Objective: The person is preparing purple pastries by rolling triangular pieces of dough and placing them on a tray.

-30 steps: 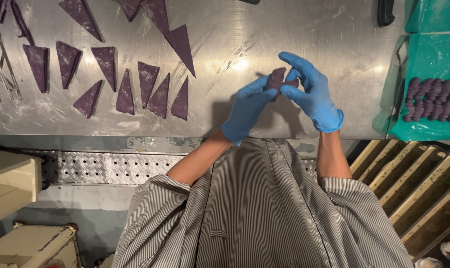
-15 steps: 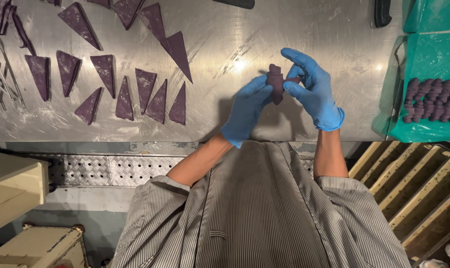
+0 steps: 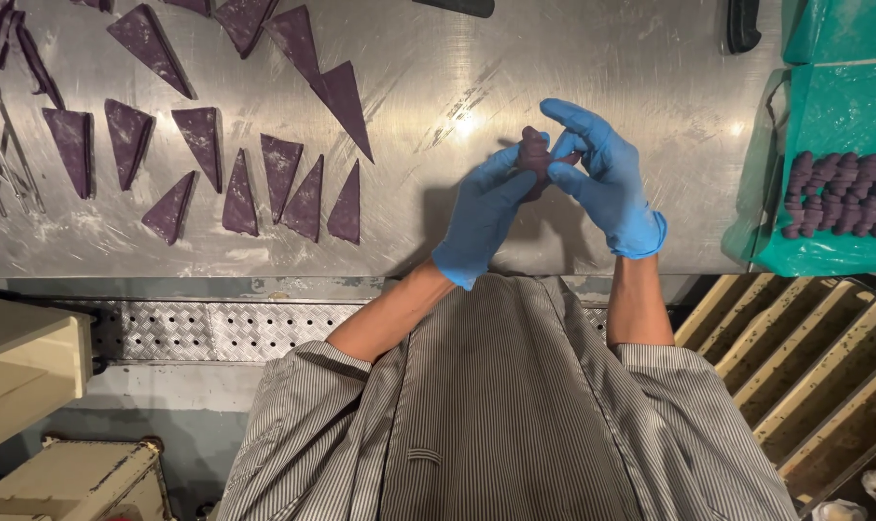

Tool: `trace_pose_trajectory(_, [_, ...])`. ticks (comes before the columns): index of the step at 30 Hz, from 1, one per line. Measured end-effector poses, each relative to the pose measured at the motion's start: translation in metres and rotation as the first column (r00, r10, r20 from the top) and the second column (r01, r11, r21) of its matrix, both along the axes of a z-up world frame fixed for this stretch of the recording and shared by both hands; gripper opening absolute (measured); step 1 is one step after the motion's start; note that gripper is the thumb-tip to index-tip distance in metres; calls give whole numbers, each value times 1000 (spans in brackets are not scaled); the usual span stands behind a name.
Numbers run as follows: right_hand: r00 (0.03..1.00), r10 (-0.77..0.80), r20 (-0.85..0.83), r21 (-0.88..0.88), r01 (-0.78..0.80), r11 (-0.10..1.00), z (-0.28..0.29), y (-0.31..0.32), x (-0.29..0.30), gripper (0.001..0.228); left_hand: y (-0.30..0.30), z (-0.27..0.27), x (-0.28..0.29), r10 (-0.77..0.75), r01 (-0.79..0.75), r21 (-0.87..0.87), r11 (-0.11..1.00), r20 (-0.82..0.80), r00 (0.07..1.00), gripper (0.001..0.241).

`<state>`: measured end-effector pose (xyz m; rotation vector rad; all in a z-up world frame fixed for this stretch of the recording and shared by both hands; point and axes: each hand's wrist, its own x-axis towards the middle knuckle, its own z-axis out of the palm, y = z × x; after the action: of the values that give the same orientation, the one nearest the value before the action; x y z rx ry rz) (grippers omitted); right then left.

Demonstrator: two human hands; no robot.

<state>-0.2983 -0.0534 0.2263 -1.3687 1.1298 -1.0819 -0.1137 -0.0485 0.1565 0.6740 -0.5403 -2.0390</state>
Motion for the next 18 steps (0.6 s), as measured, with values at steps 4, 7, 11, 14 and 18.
trace_pose_trajectory(4, [995, -91, 36, 157, 84, 984, 7, -1, 2, 70, -2, 12, 4, 18, -17, -49, 999, 15, 1000, 40])
trace_pose_trajectory(7, [998, -60, -1, 98, 60, 993, 7, 1, 2, 71, -1, 9, 3, 16, -17, -49, 999, -16, 1000, 40])
trace_pose_trajectory(11, [999, -52, 2, 90, 52, 995, 10, 3, 3, 70, 0, 13, 3, 16, -15, -41, 999, 4, 1000, 42])
trace_pose_trajectory(14, [994, -102, 32, 145, 96, 985, 12, 4, 2, 69, 1, 13, 3, 12, -13, -46, 999, -21, 1000, 43])
trace_pose_trajectory(18, [999, -35, 13, 25, 35, 999, 10, 9, 6, 67, 4, 5, 3, -22, 21, -27, 999, -39, 999, 39])
